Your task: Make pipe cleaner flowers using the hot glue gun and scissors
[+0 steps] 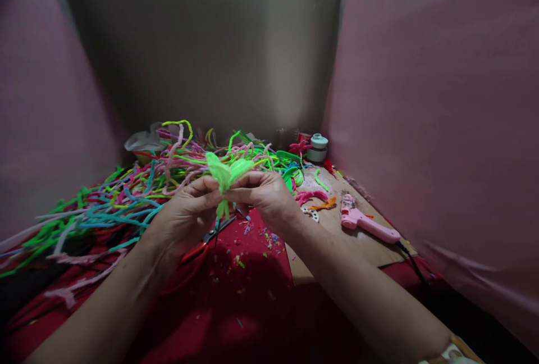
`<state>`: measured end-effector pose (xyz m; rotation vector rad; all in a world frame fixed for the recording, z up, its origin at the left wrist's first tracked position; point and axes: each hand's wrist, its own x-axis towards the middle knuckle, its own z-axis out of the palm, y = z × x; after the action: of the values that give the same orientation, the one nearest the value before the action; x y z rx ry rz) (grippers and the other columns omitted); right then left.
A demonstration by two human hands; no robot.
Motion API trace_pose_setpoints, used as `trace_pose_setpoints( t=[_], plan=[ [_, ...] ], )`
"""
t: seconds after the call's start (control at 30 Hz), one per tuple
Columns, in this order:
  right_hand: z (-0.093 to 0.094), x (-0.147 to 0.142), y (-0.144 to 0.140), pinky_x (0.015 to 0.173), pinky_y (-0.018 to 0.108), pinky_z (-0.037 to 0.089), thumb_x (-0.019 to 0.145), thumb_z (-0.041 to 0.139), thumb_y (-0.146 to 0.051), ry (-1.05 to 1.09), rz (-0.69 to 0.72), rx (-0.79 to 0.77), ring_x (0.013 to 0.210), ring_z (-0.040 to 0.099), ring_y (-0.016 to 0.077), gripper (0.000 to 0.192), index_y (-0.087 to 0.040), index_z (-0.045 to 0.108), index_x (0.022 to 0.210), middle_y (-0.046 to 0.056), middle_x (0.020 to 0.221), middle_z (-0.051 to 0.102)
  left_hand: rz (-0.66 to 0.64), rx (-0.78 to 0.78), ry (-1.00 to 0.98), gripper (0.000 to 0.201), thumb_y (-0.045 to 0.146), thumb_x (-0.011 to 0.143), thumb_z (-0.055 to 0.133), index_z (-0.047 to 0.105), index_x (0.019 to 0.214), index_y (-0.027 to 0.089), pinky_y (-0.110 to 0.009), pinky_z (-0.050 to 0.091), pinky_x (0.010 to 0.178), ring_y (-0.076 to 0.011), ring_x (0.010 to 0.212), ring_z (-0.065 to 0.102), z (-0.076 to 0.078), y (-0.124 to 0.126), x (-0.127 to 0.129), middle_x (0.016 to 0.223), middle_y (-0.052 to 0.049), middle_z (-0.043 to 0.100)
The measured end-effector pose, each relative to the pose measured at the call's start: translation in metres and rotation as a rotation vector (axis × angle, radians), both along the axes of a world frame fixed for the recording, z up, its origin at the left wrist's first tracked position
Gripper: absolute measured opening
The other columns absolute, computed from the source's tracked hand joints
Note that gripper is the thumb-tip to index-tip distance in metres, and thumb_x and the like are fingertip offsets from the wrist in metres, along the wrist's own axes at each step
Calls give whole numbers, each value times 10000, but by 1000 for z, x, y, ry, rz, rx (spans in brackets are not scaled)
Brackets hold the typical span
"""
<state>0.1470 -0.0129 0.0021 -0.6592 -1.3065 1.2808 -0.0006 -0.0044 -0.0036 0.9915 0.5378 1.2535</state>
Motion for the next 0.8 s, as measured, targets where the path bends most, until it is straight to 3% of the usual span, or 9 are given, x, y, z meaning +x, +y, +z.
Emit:
trace_pose_setpoints(
  t=[0.23,0.47,0.67,0.8],
  plan=[
    [-4,-4,-2,405,213,371,610,767,-202,68,29,-23,395,500,66,95,-173,676,619,-38,498,592,-33,-85,-23,315,151,429,863,609,614,144,-197,450,544,-97,576,583,0,0,-2,628,35,634],
    [-4,-4,-5,392,207,341,604,765,-178,84,-12,24,392,455,47,119,-177,647,617,-56,520,578,-60,-74,-17,317,153,445,862,589,604,133,-156,451,485,-67,505,562,1,-4,0,556,45,604],
    [-6,-7,-6,414,208,331,588,773,-176,145,-27,-26,429,463,48,135,-185,654,650,-49,566,608,-132,-125,-8,363,161,482,852,555,690,159,-188,481,438,-122,473,615,3,-6,-1,535,41,610],
    [-4,-10,-10,425,213,330,618,738,-191,154,-31,-59,438,486,62,110,-184,642,671,-41,555,613,-131,-41,-20,322,146,525,827,546,681,153,-185,486,420,-111,449,600,3,-6,-1,534,29,616]
  ],
)
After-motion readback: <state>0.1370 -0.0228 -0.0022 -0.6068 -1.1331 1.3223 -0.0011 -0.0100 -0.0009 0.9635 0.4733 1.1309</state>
